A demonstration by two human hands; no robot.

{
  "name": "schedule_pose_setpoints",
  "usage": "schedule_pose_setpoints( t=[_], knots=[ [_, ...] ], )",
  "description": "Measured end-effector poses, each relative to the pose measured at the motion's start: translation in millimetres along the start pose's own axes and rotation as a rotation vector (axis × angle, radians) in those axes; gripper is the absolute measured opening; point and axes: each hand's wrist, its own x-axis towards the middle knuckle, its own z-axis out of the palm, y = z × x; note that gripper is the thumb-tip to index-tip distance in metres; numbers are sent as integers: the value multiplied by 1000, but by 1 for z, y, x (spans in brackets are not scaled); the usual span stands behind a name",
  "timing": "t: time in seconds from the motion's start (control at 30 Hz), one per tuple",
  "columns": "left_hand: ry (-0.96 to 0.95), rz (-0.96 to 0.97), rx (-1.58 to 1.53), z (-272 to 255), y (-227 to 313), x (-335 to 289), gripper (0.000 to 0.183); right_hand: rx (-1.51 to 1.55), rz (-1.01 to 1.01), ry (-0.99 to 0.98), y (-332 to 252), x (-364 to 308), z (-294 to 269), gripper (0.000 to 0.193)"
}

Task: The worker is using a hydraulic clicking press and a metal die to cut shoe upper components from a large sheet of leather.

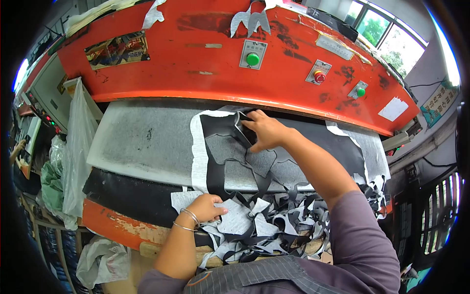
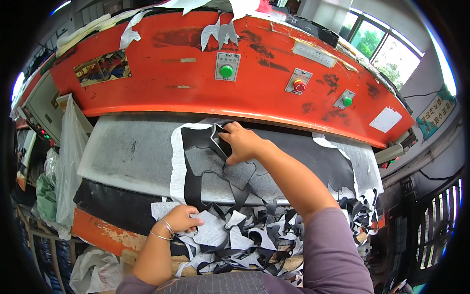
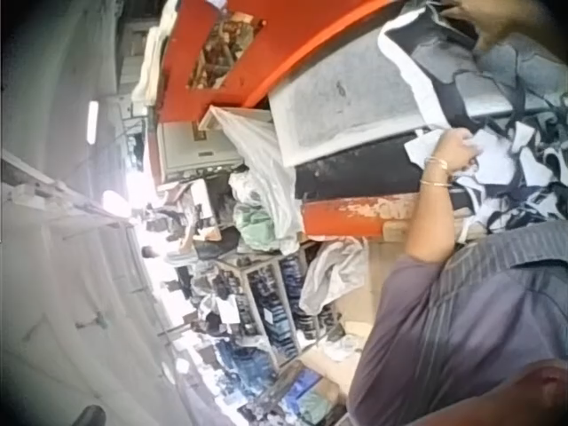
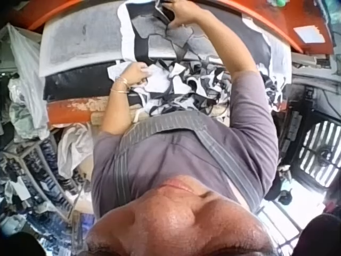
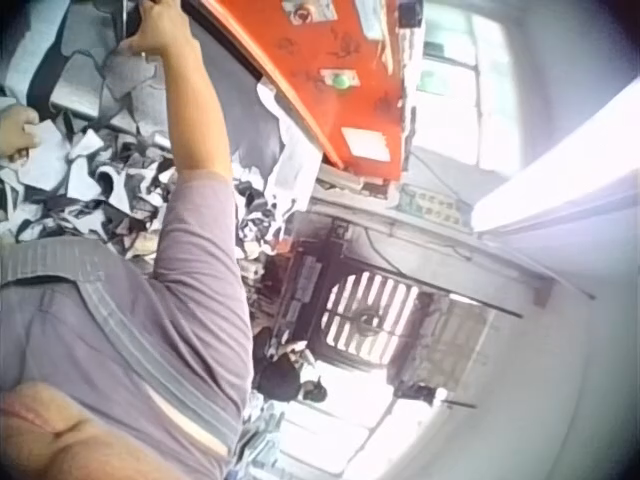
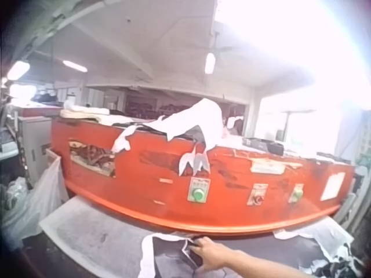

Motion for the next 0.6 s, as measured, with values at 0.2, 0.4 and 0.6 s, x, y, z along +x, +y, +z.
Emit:
schedule_pose_setpoints(
  t=[0.2, 0.4, 0.6],
  knots=[
    [-113, -15, -62, -9, -1, 7, 30, -208, -152, -245, 21, 62, 6, 79],
    [519, 191, 76, -44, 28, -19, 37, 50, 24, 161, 48, 27, 27, 83],
    [675, 425, 216, -88, 64, 68, 48, 292, 395, 390, 76, -8, 89, 97]
  ],
)
